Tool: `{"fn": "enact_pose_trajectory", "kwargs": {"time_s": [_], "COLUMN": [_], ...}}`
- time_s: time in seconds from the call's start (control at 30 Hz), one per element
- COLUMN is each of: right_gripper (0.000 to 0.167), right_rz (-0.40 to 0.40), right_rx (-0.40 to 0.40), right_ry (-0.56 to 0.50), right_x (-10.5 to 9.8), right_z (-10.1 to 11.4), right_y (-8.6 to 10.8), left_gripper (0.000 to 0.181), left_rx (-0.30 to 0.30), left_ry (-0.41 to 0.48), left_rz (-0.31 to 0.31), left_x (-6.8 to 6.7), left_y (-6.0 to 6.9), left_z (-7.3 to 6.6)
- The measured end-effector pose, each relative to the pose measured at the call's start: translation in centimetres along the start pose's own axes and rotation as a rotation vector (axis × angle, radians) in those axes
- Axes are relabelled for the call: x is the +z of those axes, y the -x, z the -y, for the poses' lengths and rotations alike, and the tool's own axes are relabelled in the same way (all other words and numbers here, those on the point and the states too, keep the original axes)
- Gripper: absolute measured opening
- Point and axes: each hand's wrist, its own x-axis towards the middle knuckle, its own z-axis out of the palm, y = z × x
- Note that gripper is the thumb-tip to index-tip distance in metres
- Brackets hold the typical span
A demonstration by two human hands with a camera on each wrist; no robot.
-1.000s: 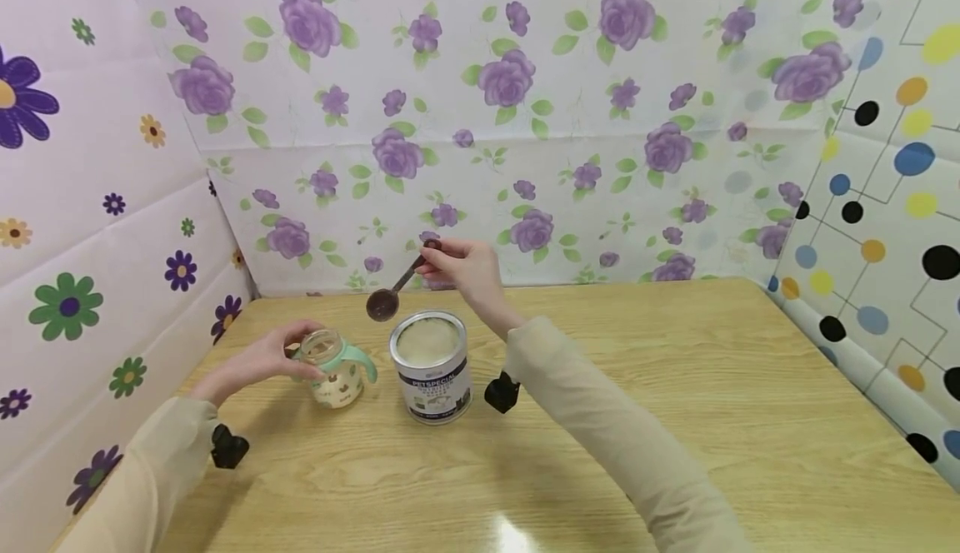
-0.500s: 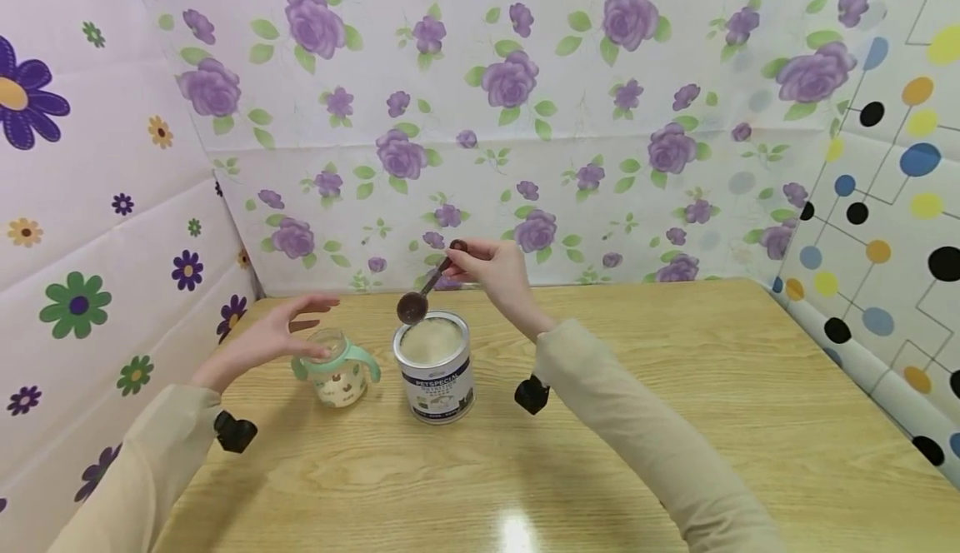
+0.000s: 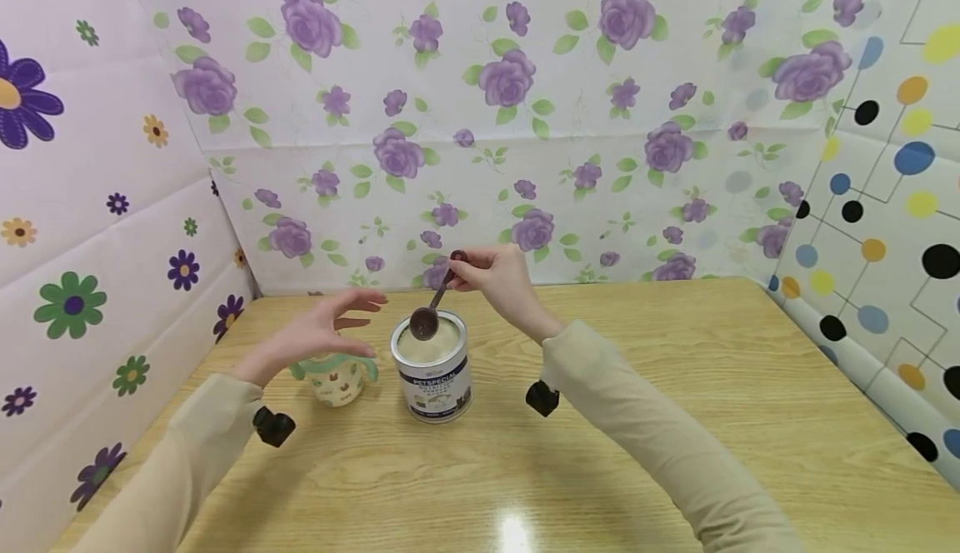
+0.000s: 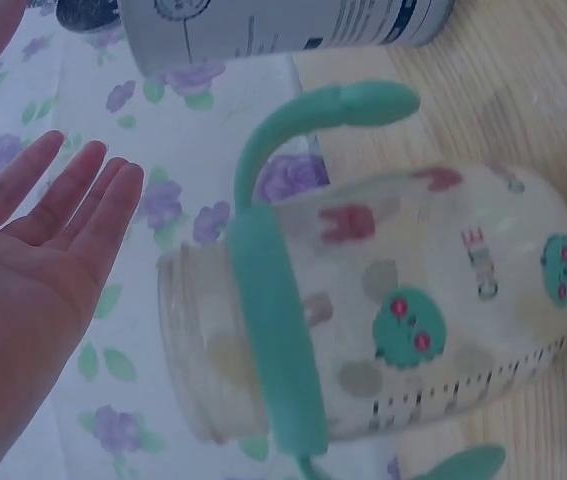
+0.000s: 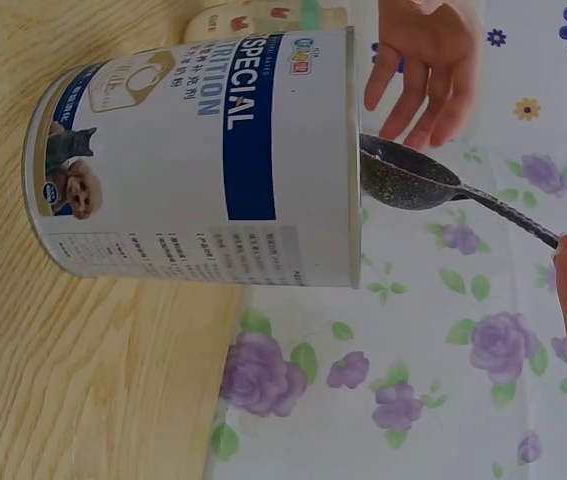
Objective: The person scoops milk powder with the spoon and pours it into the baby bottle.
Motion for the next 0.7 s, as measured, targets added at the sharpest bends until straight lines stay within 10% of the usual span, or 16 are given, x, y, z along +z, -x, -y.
{"fn": "enact_pose_trajectory", "kwargs": {"time_s": [0.7], "right_gripper": [0.015], "right_rz": [0.041], "right_rx": [0.024], "right_ry": [0.082], "right_x": [1.2], "right_z": [0.9], "right_y": [1.6], "left_gripper": [0.083], "left_rx": [0.000], "left_ry": [0.124], "left_rz": [-0.011], "left_x": [4.3], "left_y": [-1.1], "left_z": [1.7]}}
